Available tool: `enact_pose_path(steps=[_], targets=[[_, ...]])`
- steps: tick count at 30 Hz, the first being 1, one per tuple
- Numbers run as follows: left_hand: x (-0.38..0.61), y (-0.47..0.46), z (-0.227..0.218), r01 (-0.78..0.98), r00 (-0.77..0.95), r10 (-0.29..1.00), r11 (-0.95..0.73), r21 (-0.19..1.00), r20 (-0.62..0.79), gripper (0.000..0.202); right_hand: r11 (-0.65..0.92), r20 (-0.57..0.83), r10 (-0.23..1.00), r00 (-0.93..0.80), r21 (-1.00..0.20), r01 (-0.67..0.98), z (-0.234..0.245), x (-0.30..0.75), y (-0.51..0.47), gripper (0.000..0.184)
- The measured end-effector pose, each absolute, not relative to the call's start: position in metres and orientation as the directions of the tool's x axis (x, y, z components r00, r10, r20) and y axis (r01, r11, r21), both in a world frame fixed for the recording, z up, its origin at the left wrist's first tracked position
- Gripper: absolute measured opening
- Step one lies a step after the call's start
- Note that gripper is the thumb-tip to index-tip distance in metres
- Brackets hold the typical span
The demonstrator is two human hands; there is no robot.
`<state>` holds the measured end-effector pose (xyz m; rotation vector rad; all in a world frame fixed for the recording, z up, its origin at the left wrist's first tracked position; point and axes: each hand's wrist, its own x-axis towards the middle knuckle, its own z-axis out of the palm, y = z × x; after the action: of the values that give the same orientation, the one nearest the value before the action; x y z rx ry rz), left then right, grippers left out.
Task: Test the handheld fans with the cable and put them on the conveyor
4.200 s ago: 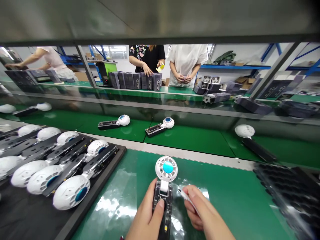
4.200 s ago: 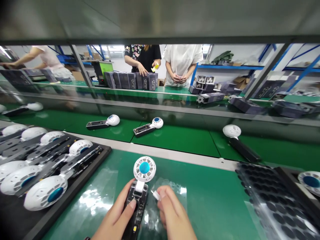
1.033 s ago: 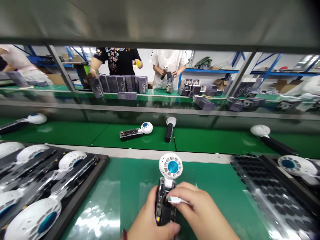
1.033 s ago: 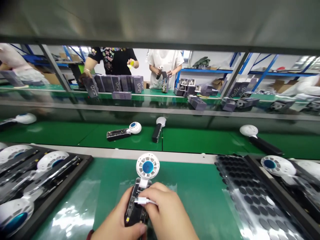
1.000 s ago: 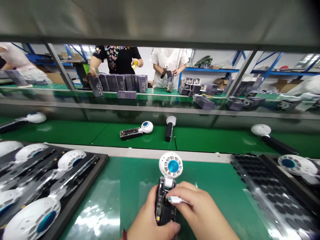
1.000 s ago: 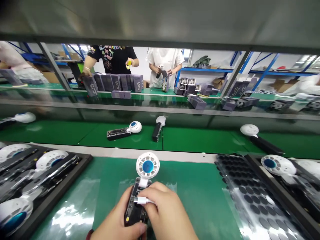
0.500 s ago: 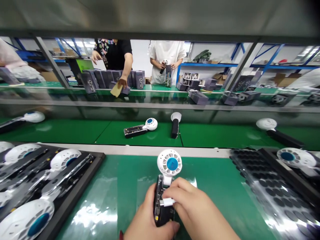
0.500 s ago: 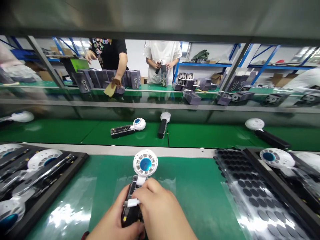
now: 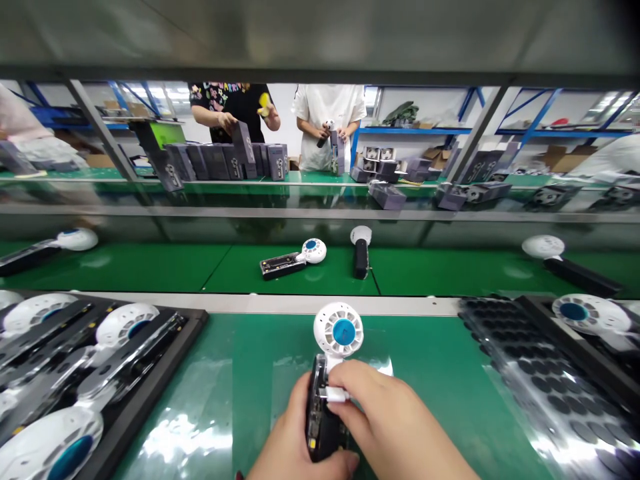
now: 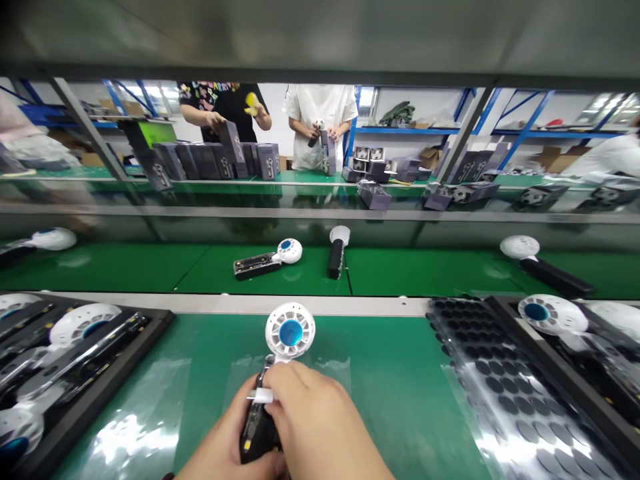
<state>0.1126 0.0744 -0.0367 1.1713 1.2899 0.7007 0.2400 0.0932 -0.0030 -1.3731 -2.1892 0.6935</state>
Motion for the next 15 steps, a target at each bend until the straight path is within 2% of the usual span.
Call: enact_pose_path(steps=[4,10,15], targets=[[0.114,0.074,-0.031,0.206,0.176,0.928,0.291,0.934,-0.328,0.06,0.417,0.152,0.894,-0.422,-0.632,0.654,-0.007,0.241,0.092,0.021],[0.111,0.075,-0.03,0.201,0.195,0.92,0.302,0.932,-0.34,0.054,0.563,0.354,0.826,-0.44,-0.573,0.596,-0.023,0.242,0.089,0.018],[0.11,0.077,-0.035,0.218,0.202,0.928,0.269,0.938,-0.313,0.05,0.526,0.345,0.85,-0.397,-0.578,0.624,-0.033,0.241,0.087,0.017]])
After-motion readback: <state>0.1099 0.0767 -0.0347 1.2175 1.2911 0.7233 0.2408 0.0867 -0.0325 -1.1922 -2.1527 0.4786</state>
